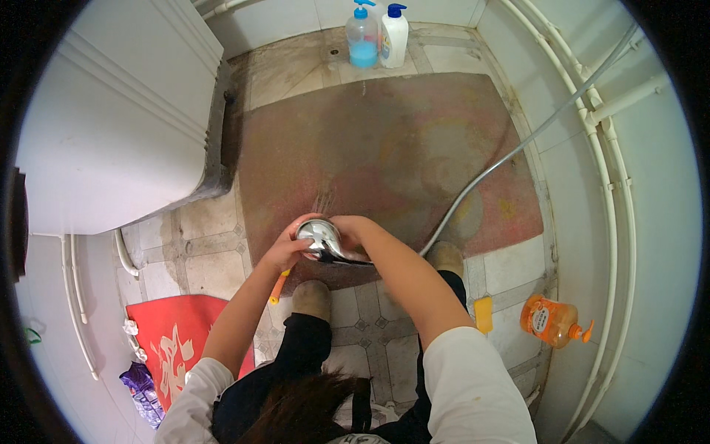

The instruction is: The person scrubs a small rug by hand using a sponge and rinsing it with a shower head.

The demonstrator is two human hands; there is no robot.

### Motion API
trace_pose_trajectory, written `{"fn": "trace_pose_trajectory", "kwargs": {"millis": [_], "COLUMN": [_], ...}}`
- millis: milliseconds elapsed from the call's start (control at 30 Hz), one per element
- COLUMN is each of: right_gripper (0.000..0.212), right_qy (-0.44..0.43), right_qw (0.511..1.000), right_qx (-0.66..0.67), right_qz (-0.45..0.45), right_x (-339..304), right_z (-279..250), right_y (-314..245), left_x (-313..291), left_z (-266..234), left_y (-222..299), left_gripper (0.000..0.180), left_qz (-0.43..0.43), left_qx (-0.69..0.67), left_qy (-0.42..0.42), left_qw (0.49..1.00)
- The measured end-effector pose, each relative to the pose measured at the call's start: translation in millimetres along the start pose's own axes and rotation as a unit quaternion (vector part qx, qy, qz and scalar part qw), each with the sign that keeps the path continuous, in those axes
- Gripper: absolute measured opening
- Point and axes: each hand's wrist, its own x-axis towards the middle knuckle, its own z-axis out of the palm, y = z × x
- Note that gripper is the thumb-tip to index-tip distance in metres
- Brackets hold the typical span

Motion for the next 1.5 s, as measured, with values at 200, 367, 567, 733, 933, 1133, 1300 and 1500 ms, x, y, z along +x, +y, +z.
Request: {"fn": "trace_pose_trajectory", "kwargs": {"millis": [200, 367, 567, 733, 933, 1133, 1300, 1500], "right_gripper": [0.053, 0.057, 0.051, 0.039, 0.024, 0.026, 0.027, 0.028], "right_qy": [0.097, 0.254, 0.299, 0.269, 0.223, 0.149, 0.225, 0.463], "right_qw": [0.978, 0.864, 0.803, 0.804, 0.809, 0.933, 0.818, 0.638], "right_qx": [-0.186, -0.426, -0.507, -0.507, -0.483, -0.222, -0.487, -0.551], "right_qz": [0.008, -0.093, -0.091, -0.154, -0.251, -0.240, -0.209, -0.274], "right_x": [-9.3, -10.6, -30.0, -42.3, -92.2, -151.4, -192.6, -165.7], "right_z": [-4.2, 13.9, 21.3, 8.4, 4.3, -17.2, -30.1, -27.1], "right_y": [1.2, -1.7, 0.5, 9.6, 31.0, 51.7, 68.1, 99.6], "left_x": [-2.9, 6.7, 9.5, 19.6, 30.7, 55.4, 78.1, 81.9], "left_z": [-26.2, -16.8, 6.3, 26.1, 46.7, 92.0, 131.5, 129.2], "left_y": [-24.7, -17.6, -5.7, -13.6, -7.7, 1.2, -0.1, -23.6], "left_gripper": [0.047, 0.060, 0.078, 0.070, 0.056, 0.046, 0.029, 0.017], "left_qz": [0.025, 0.219, 0.222, 0.247, 0.319, 0.399, 0.473, 0.485], "left_qx": [-0.058, 0.483, 0.797, 0.816, 0.803, 0.808, 0.787, 0.786], "left_qy": [0.165, 0.210, 0.070, 0.091, 0.041, -0.090, -0.147, -0.128], "left_qw": [0.984, 0.821, 0.557, 0.514, 0.502, 0.424, 0.367, 0.361]}}
